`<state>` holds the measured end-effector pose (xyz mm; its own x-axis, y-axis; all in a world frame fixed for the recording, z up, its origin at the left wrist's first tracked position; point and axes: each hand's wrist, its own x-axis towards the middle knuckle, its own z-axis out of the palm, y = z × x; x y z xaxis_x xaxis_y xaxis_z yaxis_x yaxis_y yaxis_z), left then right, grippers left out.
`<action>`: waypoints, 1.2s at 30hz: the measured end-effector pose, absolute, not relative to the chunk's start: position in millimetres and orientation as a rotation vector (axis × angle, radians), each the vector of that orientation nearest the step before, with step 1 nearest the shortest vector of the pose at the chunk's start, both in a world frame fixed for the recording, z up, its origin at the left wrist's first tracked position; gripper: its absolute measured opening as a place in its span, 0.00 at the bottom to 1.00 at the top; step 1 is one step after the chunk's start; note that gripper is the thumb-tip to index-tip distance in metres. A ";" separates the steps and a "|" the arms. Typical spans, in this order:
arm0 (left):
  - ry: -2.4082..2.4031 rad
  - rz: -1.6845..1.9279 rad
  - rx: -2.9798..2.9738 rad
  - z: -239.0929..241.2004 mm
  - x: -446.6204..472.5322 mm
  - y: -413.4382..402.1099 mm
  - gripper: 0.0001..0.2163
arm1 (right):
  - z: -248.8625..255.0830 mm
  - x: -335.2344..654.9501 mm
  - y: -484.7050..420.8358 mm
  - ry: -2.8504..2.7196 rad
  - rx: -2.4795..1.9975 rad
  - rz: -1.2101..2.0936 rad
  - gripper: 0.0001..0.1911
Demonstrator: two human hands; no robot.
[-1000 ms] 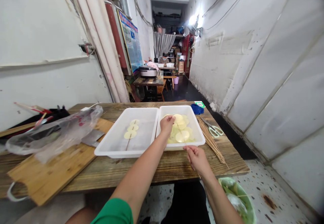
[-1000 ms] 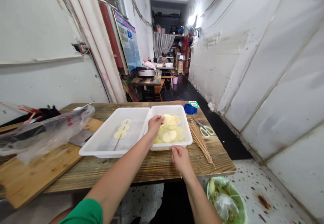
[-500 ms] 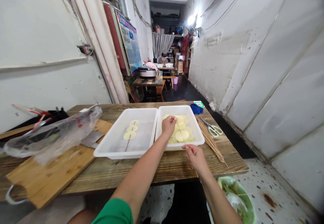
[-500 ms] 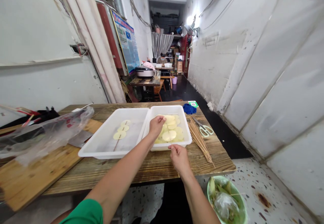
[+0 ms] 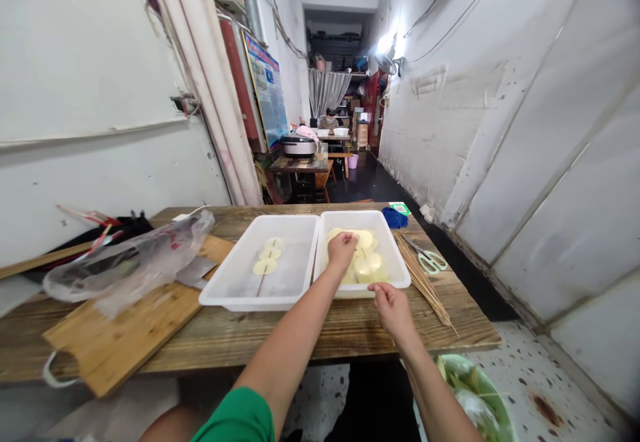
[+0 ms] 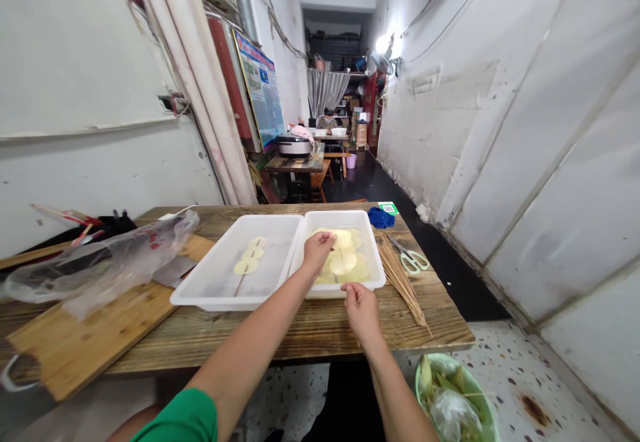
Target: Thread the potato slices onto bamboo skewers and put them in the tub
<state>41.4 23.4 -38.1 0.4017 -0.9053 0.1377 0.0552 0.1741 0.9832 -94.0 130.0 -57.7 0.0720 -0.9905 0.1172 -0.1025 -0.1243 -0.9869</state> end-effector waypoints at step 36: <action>-0.489 -1.468 0.948 -24.1 50.5 26.3 0.07 | -63.0 -95.2 137.7 1.116 -1.424 -1.166 0.19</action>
